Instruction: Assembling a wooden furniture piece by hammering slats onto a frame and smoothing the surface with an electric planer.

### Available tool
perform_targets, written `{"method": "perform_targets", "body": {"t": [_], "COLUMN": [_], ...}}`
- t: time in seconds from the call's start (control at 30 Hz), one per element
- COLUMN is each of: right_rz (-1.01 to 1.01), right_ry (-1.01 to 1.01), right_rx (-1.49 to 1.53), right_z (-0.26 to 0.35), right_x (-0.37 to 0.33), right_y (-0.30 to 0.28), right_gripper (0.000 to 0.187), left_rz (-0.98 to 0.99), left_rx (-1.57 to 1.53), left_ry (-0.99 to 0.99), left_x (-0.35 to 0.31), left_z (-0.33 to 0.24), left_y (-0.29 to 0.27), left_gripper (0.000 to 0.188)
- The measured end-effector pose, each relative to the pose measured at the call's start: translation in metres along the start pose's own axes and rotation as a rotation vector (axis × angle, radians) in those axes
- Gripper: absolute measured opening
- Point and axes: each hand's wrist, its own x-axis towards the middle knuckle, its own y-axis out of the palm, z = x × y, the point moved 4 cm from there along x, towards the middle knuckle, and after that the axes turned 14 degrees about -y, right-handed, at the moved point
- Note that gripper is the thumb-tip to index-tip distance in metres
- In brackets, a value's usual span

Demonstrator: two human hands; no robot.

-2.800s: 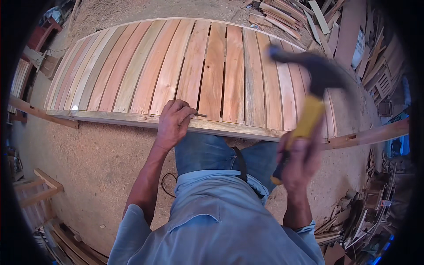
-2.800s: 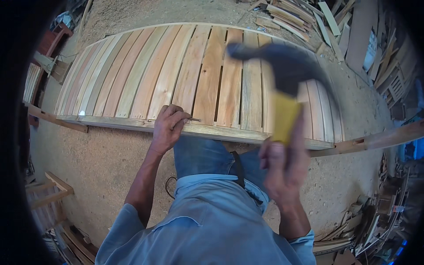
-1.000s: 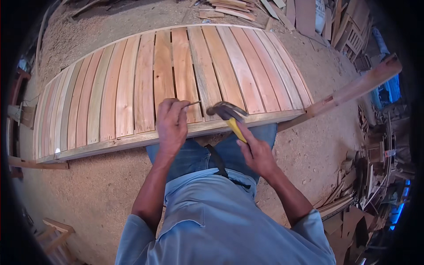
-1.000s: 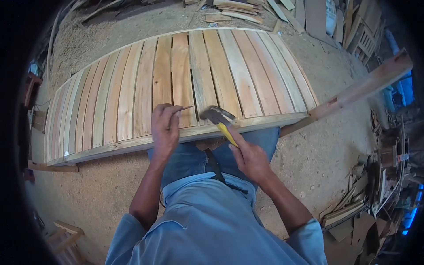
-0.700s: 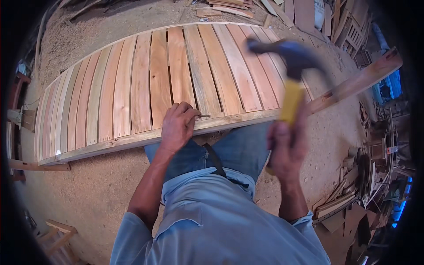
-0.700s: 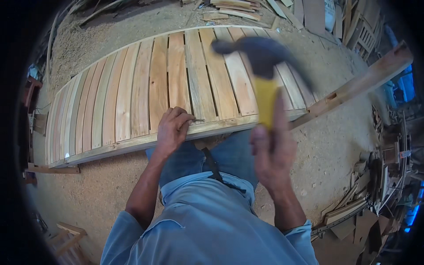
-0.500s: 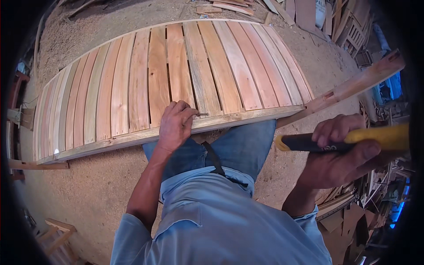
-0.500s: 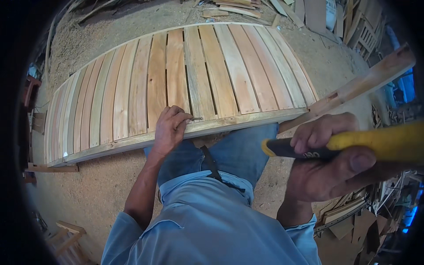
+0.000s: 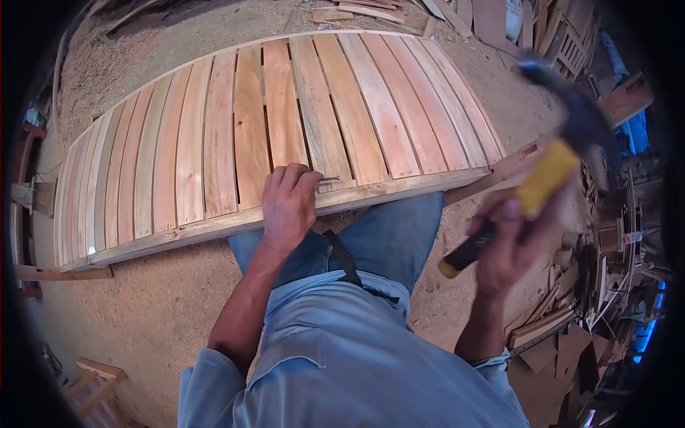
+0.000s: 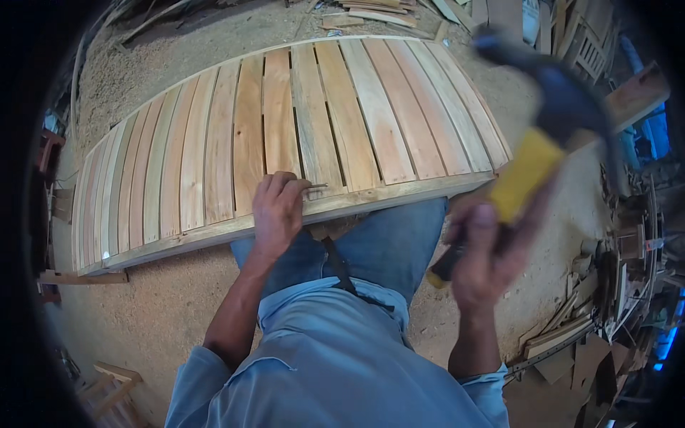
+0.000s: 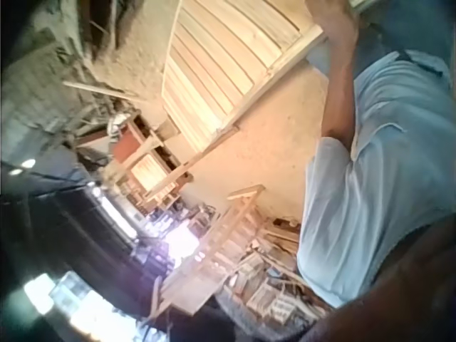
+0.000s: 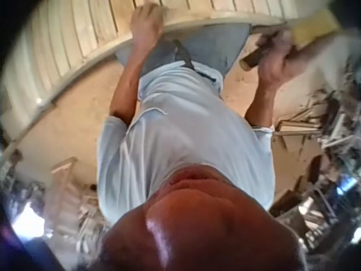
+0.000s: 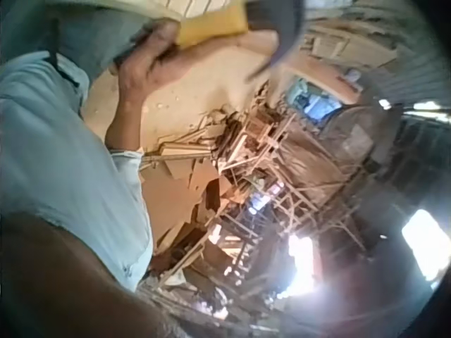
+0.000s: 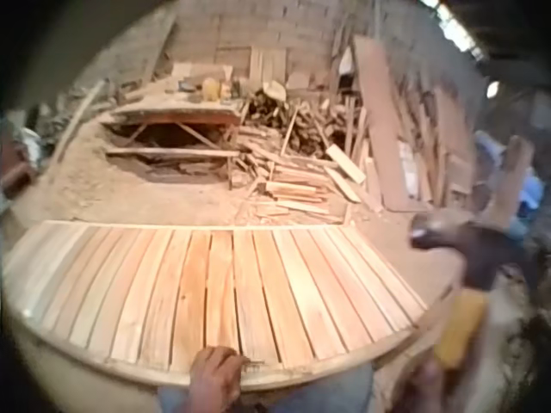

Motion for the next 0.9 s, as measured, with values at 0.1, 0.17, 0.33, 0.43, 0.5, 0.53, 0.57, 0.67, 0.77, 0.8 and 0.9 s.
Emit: {"method": "perform_targets", "body": {"t": [0.1, 0.17, 0.33, 0.43, 0.5, 0.53, 0.57, 0.67, 0.77, 0.8, 0.9], "right_rz": [-0.065, -0.08, -0.141, -0.073, 0.585, 0.672, 0.754, 0.643, 0.4, 0.242, 0.29], "right_ry": [-0.153, -0.241, -0.269, 0.12, 0.096, 0.177, 0.259, 0.331, 0.325, 0.286, 0.14], "right_rx": [0.039, 0.082, 0.358, 0.49, -0.335, -0.241, -0.146, -0.134, -0.105, -0.054, -0.16], "right_z": [0.03, 0.043, 0.045, -0.002, -0.059, -0.061, -0.06, -0.049, -0.043, -0.037, -0.056], "right_x": [0.04, 0.056, 0.062, -0.002, -0.091, -0.105, -0.116, -0.062, -0.048, -0.054, -0.084], "right_y": [-0.02, -0.031, -0.039, -0.003, 0.012, 0.024, 0.033, 0.033, 0.012, 0.0, -0.008], "right_gripper": [0.062, 0.053, 0.041, 0.058, 0.034, 0.04, 0.074, 0.077, 0.076, 0.073, 0.07], "left_rz": [0.094, 0.139, 0.166, 0.166, 0.168, 0.169, 0.171, 0.092, -0.034, -0.066, -0.146], "left_rx": [-0.027, -0.031, -0.042, -0.047, -0.062, -0.039, -0.017, 0.053, 0.076, 0.039, -0.036], "left_ry": [-0.068, -0.058, -0.061, -0.086, -0.076, -0.054, -0.029, -0.003, 0.024, -0.012, -0.076], "left_x": [0.004, 0.004, 0.005, 0.003, 0.007, 0.005, 0.002, -0.003, 0.003, 0.002, 0.012], "left_z": [0.011, 0.009, 0.006, 0.01, 0.006, 0.006, 0.005, -0.001, -0.023, -0.027, -0.035], "left_y": [0.013, 0.015, 0.013, 0.01, 0.012, 0.013, 0.014, 0.008, 0.008, 0.008, 0.012], "left_gripper": [0.024, 0.024, 0.024, 0.024, 0.023, 0.024, 0.024, 0.023, 0.022, 0.021, 0.02]}}
